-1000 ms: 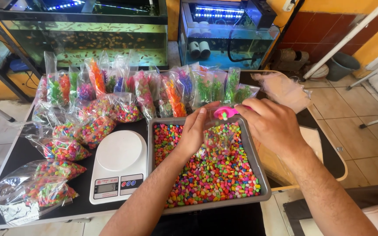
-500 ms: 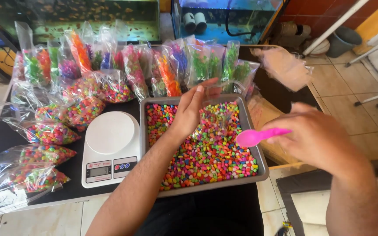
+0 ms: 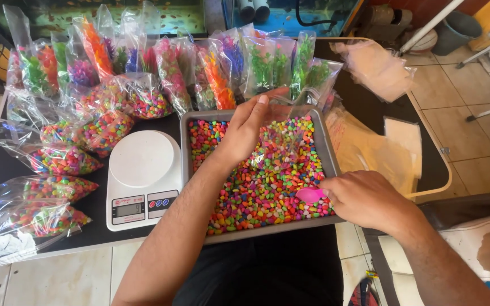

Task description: The person fills small plastic bags with multi-colored aquarium gravel using a pink scoop and by hand, then seals the bags.

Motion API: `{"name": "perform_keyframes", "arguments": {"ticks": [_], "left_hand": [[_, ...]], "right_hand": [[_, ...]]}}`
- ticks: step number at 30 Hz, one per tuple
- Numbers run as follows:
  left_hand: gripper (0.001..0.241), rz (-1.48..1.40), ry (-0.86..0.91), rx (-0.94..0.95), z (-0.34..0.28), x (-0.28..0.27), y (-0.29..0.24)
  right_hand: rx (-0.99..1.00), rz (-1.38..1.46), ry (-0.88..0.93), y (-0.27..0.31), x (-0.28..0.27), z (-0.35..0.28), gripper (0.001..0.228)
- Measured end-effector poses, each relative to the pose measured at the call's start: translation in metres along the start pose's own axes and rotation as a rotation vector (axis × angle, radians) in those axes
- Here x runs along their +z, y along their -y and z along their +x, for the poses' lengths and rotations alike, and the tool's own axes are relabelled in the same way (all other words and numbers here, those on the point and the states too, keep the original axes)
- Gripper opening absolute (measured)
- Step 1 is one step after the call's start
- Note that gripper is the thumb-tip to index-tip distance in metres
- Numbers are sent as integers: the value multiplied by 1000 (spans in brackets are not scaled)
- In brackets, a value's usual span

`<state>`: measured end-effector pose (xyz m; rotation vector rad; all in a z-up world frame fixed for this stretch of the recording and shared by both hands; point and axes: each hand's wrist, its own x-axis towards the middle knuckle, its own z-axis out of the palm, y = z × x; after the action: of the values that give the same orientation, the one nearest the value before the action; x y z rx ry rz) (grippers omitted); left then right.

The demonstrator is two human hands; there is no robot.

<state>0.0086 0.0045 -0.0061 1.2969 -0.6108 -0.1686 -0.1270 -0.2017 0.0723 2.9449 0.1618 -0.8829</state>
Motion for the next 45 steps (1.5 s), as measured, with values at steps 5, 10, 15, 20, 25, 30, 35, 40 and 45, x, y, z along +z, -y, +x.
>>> {"name": "perform_keyframes", "arguments": {"ticks": [5,10,15,20,25,30,35,40,45], "left_hand": [[51,33,-2,-15,0,0,4],[51,70,-5,-23,-2,2,-6],[52,32,-2,-11,-1,1,-4],[51,30,-7,-10,0,-3,0],[52,64,21,-33,-8,6,-22],[53,47,17,-32,-6,2,-13],[52,56,14,-31,-4,1,-8],[51,57,1,-24,1,-5,2],[51,17,-1,-33,-4,-2,-10]], "right_hand": [[13,217,47,-2,23,29,34],[-22,423,96,13,28,43,38],[-61,533,97,11,35,48,40],[-70,557,127,-8,58,61,39],[-65,588,128,-26,89,85,36],[-67,683,108,-30,117,98,35],[-89,664,47,31,62,64,39],[-123,696,52,64,63,75,39],[-119,563,5,78,57,76,40]]}}
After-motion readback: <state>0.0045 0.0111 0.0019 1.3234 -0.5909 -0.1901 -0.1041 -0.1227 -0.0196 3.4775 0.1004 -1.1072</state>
